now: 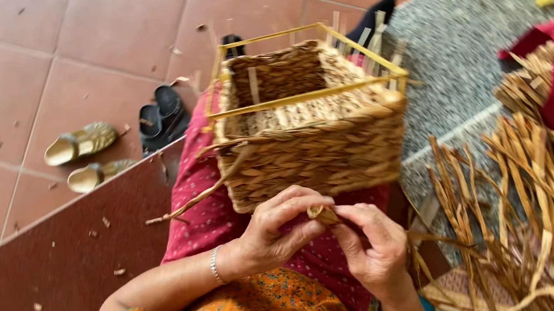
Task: The person weaves a rectangular basket using dried palm leaves, interlacing them through a yellow wire frame. They occasionally trim excess material with scissors and continue weaving around the frame.
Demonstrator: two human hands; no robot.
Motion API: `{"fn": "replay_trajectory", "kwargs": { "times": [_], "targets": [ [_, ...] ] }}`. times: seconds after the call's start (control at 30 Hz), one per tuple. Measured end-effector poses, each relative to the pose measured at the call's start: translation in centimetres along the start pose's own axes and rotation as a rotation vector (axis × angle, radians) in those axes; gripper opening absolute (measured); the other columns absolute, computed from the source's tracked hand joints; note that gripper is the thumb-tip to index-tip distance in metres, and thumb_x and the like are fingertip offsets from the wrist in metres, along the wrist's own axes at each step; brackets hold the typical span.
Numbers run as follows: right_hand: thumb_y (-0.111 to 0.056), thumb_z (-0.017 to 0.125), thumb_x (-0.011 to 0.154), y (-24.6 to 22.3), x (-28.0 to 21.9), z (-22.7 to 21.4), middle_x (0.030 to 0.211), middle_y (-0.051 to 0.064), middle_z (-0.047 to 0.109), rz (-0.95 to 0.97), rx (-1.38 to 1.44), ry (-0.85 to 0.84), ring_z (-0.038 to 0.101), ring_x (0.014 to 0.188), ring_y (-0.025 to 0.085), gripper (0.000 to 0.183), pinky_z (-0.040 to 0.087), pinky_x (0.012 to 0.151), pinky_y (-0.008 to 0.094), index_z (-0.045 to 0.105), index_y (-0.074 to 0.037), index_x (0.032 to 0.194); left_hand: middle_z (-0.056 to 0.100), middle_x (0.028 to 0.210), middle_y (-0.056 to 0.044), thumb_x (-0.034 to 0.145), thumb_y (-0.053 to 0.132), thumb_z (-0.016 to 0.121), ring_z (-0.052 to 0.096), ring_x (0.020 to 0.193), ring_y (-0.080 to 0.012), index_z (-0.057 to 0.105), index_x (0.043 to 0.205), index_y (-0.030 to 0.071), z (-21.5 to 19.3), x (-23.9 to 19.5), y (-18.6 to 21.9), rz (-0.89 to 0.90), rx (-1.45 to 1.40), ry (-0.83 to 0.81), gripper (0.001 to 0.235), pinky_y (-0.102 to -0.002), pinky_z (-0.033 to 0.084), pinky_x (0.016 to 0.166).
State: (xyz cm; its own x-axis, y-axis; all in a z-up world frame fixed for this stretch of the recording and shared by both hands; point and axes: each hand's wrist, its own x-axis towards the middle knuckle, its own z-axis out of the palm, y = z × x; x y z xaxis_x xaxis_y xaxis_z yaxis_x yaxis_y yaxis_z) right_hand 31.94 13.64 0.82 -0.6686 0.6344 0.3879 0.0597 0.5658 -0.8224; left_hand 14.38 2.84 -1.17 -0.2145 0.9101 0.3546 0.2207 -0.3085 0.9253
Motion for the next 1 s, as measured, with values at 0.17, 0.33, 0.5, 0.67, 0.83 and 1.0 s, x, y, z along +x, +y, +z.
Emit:
{"fn": "replay_trajectory", "kwargs": {
  "times": [0.17, 0.33, 0.5, 0.67, 0.83, 1.0],
  "targets": [
    [-0.011, 0.074, 0.093, -0.1, 0.2, 2.9, 0.109, 0.012, 0.075, 0.082, 0.109, -0.084, 0.075, 0.093, 0.020, 0.034, 0.059, 0.082, 0.029, 0.063, 0.002, 0.123, 0.068, 0.122, -0.012, 0.109, 0.001, 0.062, 0.066, 0.112, -0.0190, 0.063, 0.126, -0.001, -0.6, -1.7, -3.0, -0.173, -0.372, 0.165, 0.017, -0.031, 0.056, 0.101],
    [-0.010, 0.077, 0.088, 1.6, -5.4, 1.0, 0.084, 0.006, 0.080, 0.394, 0.071, -0.219, 0.077, 0.066, 0.013, 0.026, 0.059, 0.061, 0.024, 0.072, -0.002, 0.112, 0.069, 0.124, -0.018, 0.110, 0.002, 0.052, 0.068, 0.117, -0.0215, 0.054, 0.125, 0.002, -1.2, -2.4, -2.1, -0.362, -0.705, 0.228, 0.015, -0.034, 0.057, 0.102],
    [-0.009, 0.073, 0.087, 2.7, -18.0, -4.0, 0.077, 0.007, 0.083, 0.974, 0.312, -0.209, 0.074, 0.061, 0.013, 0.021, 0.060, 0.056, 0.026, 0.077, -0.001, 0.107, 0.069, 0.121, -0.021, 0.113, 0.001, 0.047, 0.070, 0.113, -0.0285, 0.052, 0.128, 0.004, -1.8, -1.9, -1.1, -0.349, -0.738, 0.211, 0.016, -0.042, 0.060, 0.103],
    [-0.029, 0.055, 0.096, 4.1, -29.0, -8.2, 0.075, 0.010, 0.083, 1.352, 0.525, -0.097, 0.080, 0.064, 0.017, 0.037, 0.065, 0.059, 0.032, 0.080, -0.002, 0.102, 0.066, 0.115, -0.018, 0.110, 0.001, 0.058, 0.065, 0.103, -0.0243, 0.057, 0.124, 0.003, -0.5, -0.7, -0.4, -0.231, -0.434, -0.017, 0.015, -0.035, 0.056, 0.091],
    [-0.025, 0.069, 0.096, 7.7, -31.8, -4.2, 0.097, 0.007, 0.076, 1.111, -0.218, 0.034, 0.073, 0.083, 0.017, 0.023, 0.060, 0.072, 0.034, 0.074, -0.006, 0.109, 0.068, 0.110, -0.020, 0.101, -0.001, 0.065, 0.067, 0.093, -0.0258, 0.057, 0.118, 0.001, 3.5, -0.7, -2.5, -0.465, -0.334, -0.323, 0.019, -0.039, 0.058, 0.084],
    [-0.015, 0.076, 0.091, 9.3, -31.6, -1.9, 0.091, 0.012, 0.064, 0.979, -0.509, 0.391, 0.065, 0.076, 0.022, 0.016, 0.054, 0.064, 0.036, 0.069, -0.003, 0.099, 0.071, 0.105, -0.015, 0.104, 0.011, 0.055, 0.073, 0.081, -0.0210, 0.047, 0.114, 0.006, 5.2, -0.7, -3.8, -0.844, -0.714, -0.316, 0.013, -0.036, 0.063, 0.075]
  ]
}}
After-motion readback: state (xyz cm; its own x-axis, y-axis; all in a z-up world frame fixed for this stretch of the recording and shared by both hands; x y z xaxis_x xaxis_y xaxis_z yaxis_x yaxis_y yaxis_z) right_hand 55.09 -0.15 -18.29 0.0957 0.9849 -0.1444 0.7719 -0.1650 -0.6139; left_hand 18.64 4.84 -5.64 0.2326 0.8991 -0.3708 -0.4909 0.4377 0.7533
